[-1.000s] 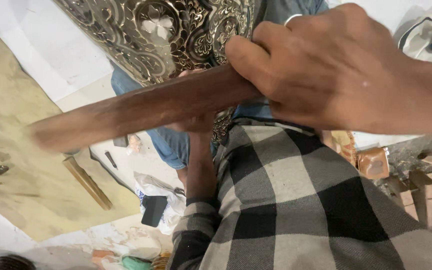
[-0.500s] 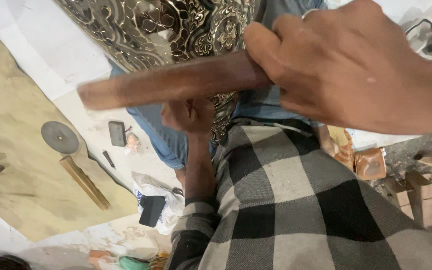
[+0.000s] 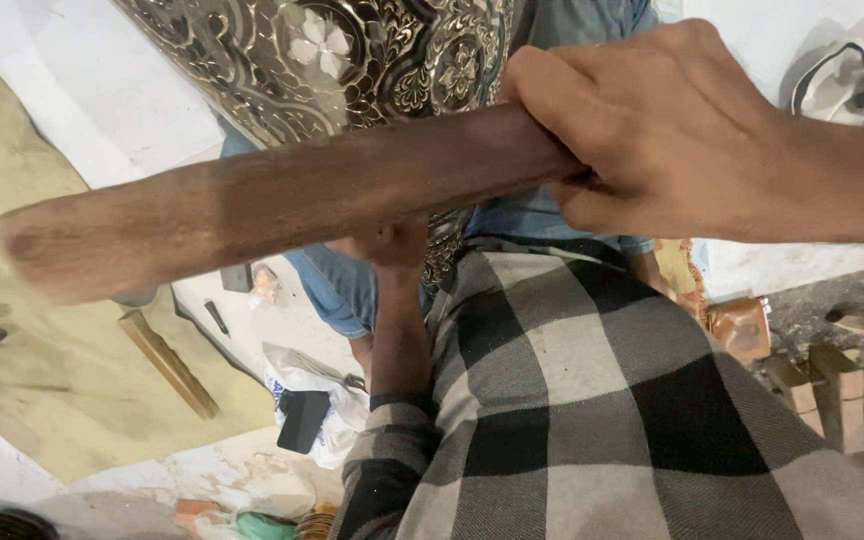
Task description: The person sits on the floor holding a wooden mallet in one hand and a small punch in the other, repeatedly striking the punch against the embossed surface of a large ornate brass vessel, repositioning the punch on different decorative areas to work the metal.
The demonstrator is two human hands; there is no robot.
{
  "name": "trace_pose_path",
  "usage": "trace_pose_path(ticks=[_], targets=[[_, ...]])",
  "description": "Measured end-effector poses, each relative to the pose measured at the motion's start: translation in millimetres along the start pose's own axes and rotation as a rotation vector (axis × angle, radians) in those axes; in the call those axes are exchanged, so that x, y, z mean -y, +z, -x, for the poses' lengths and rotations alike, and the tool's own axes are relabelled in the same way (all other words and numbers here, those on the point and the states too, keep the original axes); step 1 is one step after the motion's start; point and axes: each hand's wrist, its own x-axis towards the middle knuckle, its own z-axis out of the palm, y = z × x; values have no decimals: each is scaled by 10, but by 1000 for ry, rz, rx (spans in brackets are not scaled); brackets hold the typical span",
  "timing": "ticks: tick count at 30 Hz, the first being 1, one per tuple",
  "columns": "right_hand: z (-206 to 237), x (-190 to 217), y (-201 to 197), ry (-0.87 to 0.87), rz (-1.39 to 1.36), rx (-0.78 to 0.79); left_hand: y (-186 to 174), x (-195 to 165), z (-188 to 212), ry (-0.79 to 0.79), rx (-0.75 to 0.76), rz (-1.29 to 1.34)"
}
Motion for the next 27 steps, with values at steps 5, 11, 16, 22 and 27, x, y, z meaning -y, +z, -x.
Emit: trace_pose_path(ticks=[5,11,16,22,27], targets=[[211,-120,130,62,164,31,52,60,30,-148,25,37],[263,-97,275,95,77,-12,52,10,-89,-49,13,42],[318,-179,242,272,101,169,109,-42,-303,-101,8,160],[386,-282,276,251,-466,-107,41,-63,-421,-107,82,146],[265,-160,51,249,141,282,25,-10,-307,-35,66,43]])
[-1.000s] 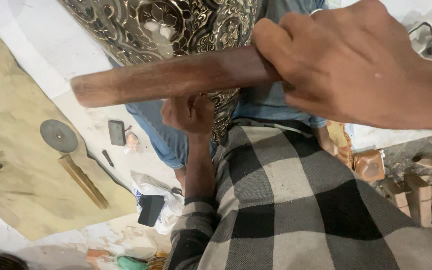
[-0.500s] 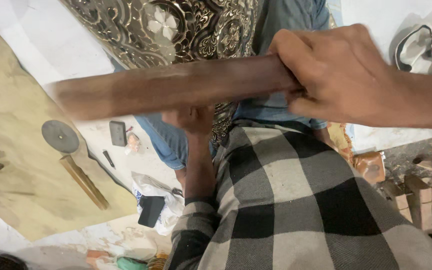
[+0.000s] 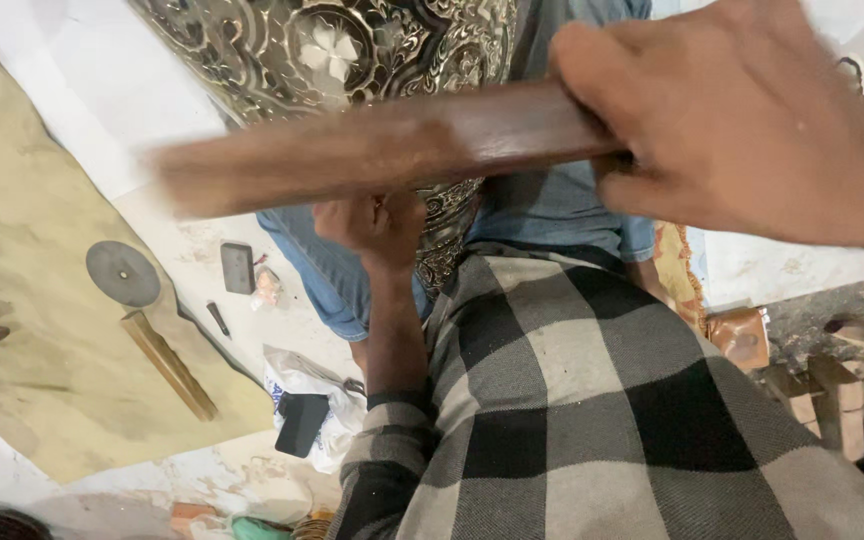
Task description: The person sits on the floor holding a wooden mallet in one hand and a small punch in the other, repeatedly striking the punch against the embossed surface of a large ornate brass vessel, repositioning the punch on different decorative areas to work the metal.
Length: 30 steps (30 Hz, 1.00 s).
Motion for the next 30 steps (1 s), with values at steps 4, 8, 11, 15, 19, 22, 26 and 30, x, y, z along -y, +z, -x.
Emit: trace_pose_path(ticks=[4,8,11,15,19,22,26,30], targets=[[-114,105,-138,-35,-29,-133,24,74,85,-63,25,27],[-169,125,-180,-100,-19,-249,56,45,111,-95,11,61],[-186,132,-205,-114,-236,-273,44,-4,101,-103,2,63],[-158,177,-186,-108,104,-256,46,-28,64,-90,-7,32],[-129,126,-15,-82,-75,-264,63,-88,31,-379,-96,268],[-173,59,192,-28,-465,-254,25,-125,-27,-578,-189,745],[-207,62,414,49,-782,-280,-18,-166,-86,-395,4,642],[-178,48,501,-38,-805,-362,53,-198,-86,-210,-30,225]])
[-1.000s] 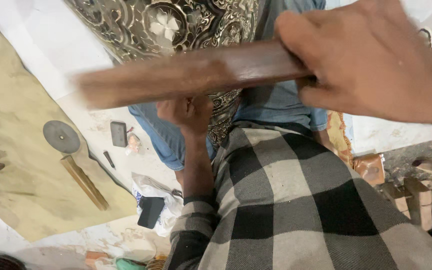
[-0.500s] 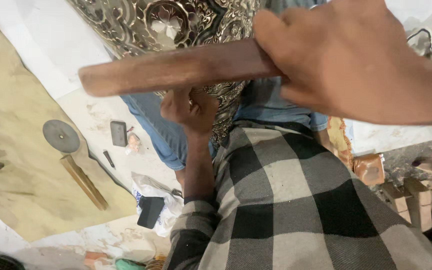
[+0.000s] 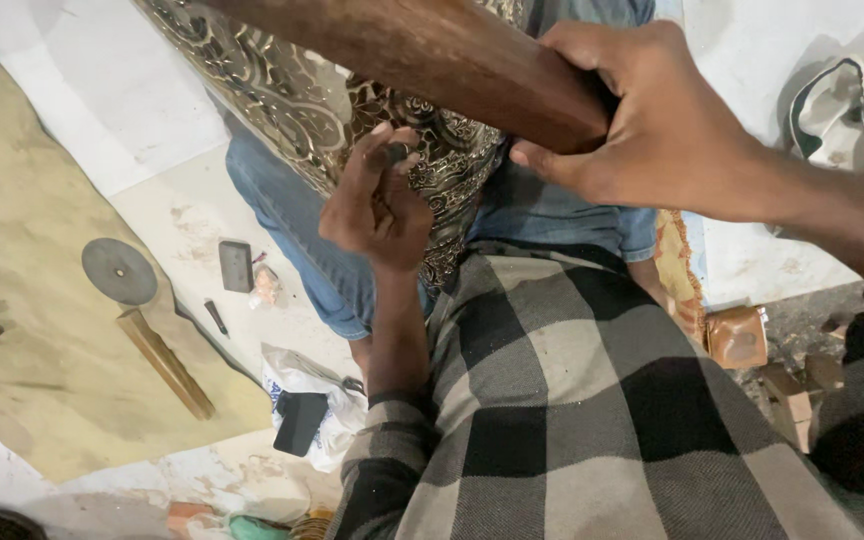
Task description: The person sits on the floor holding a wooden mallet in one hand and a small punch in the other, repeatedly striking the punch against the embossed surface of a large ornate brass vessel, repositioning the punch on different decorative areas to work the metal.
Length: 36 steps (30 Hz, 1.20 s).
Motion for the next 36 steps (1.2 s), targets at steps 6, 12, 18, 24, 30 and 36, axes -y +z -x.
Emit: trace_pose_path(ticks=[6,12,18,24,30,36], targets=[[-63,97,-207,-278,40,-37,32,130,54,176,2,-12],[-164,619,-375,29,940,378,-46,386,277,91,29,-132],[-221,393,-203,-112,178,70,-40,242,277,-379,-185,417],[-56,122,-15,-27,57,30,186,137,228,-249,-253,502],[33,176,-180,-120,593,282,93,422,491,110,-225,-240],[-244,587,-314,-459,583,52,106,366,480,-452,-144,705]])
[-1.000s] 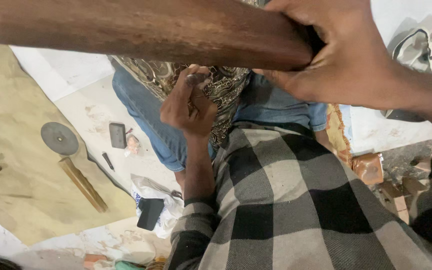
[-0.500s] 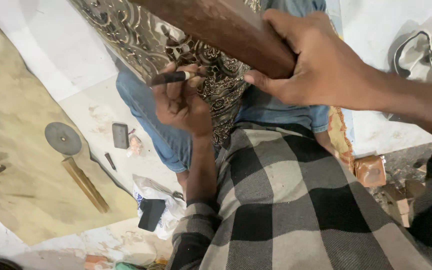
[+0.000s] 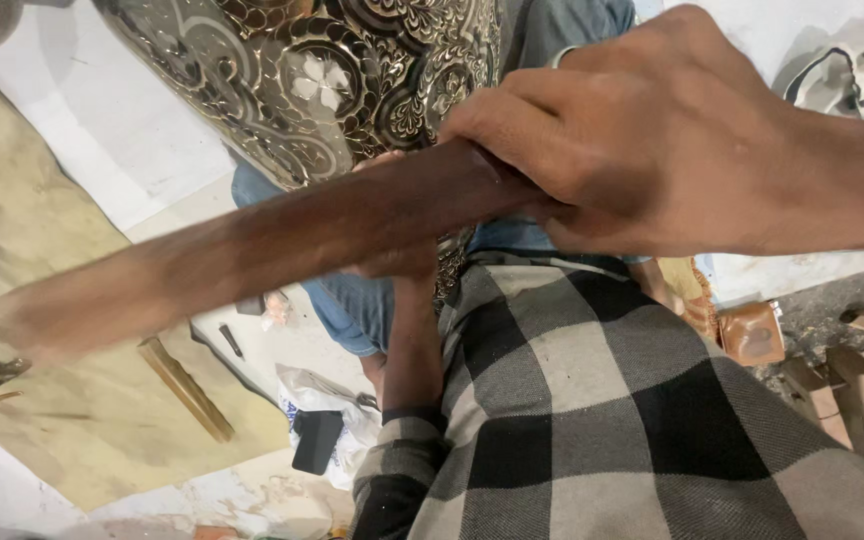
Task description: The person sits on the floor holding a wooden mallet in one hand and a small punch in the other, repeatedly striking the punch against the embossed surface of a large ornate brass vessel, repositioning the punch on different decorative areas to work the metal.
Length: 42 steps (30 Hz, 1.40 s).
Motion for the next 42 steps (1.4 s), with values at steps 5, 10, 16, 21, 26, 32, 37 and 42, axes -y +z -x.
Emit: trace_pose_path(ticks=[5,10,16,21,26,32,37,42], targets=[[-377,253,-386,125,335,358,-10,11,53,284,90,-472],[-343,203,-172,210,334,504,-155,213,118,85,135,-71],[-248,208,-36,277,325,744,-221,298,152,-4,156,144],[-280,247,-106,176,433,680,-259,283,128,-2,159,47],[-216,241,-39,191,433,619,-217,250,122,32,157,36],[-172,196,-50,230,452,773,1,141,-17,285,121,-128],[-77,180,-22,189,394,509,65,-6,9,-34,111,174],[-106,159,-19,146,301,297,-92,107,63,37,95,-30]])
